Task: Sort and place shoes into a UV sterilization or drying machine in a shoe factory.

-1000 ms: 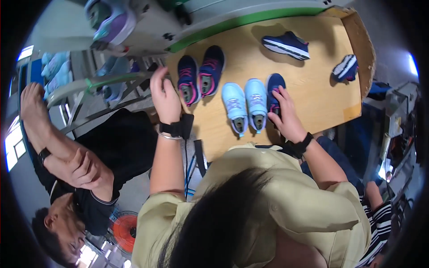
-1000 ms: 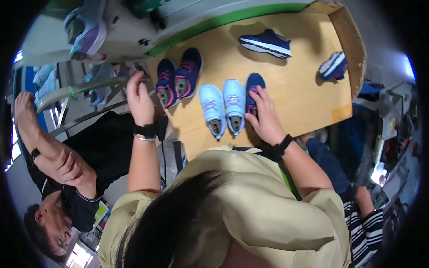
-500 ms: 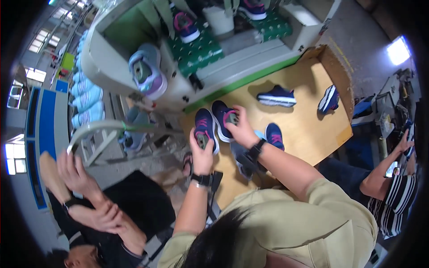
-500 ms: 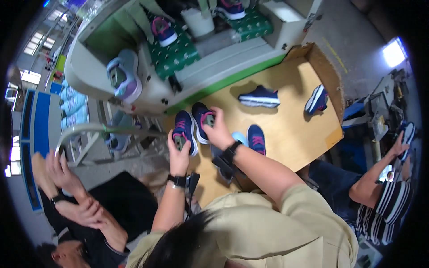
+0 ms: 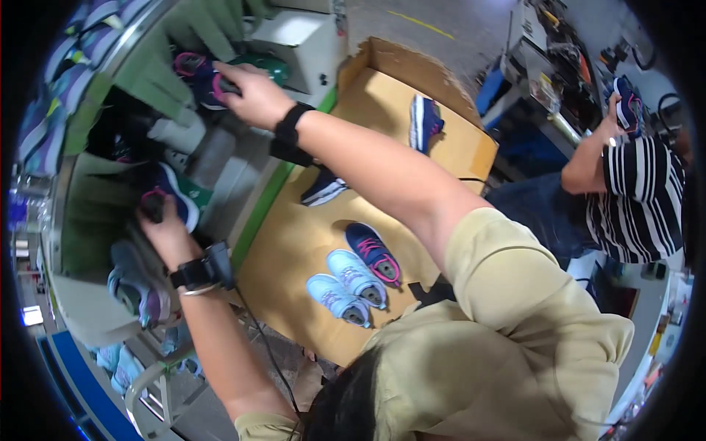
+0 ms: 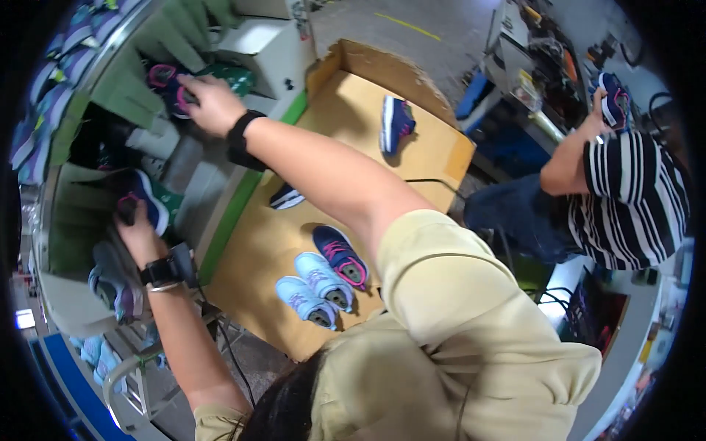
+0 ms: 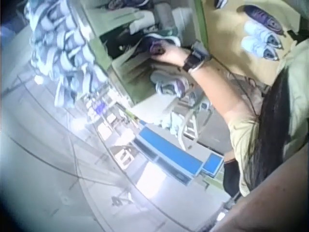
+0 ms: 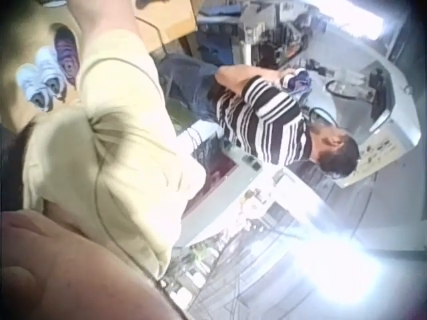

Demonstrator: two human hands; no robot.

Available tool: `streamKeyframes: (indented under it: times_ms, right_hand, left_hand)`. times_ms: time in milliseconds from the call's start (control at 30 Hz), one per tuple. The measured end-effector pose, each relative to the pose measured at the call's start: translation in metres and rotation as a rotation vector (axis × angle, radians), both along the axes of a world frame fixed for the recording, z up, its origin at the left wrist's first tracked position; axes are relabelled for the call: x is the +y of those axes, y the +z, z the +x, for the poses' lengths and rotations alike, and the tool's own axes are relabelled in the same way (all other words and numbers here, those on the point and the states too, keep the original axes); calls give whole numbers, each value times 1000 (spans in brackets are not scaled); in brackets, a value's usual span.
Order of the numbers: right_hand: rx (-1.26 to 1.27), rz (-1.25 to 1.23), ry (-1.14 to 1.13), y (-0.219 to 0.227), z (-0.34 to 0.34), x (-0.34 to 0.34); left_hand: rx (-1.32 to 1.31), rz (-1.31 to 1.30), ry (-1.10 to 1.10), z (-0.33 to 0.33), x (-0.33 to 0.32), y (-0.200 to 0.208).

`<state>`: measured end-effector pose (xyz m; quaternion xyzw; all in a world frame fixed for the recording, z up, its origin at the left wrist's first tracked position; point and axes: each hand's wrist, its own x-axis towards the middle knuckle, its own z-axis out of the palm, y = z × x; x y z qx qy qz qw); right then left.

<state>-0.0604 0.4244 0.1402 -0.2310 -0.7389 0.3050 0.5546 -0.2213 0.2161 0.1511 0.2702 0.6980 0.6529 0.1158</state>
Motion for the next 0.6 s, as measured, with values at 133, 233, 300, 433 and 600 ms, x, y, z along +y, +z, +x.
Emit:
streamKeyframes:
  times_ms: [133,233,300,433,600]
  right_hand:
    - [-98,-3,83,-10,74,33]
    - [-547,-327,-427,-37,194,45]
    - [-677,-501,-781,-129,287,37]
    - [-814,-406,-595,-179,315,-20]
    - [-1115,307,221,-158,360,-125]
  left_hand:
    - [166,63,-50,52,-16,10]
    - [651,-62,-72,85,-53,-4]
    - [821,-228,-364,110,-41,-30]
    - [609,-470,-776,155,21,-94]
    - [700,-990,-872,172,67,-159]
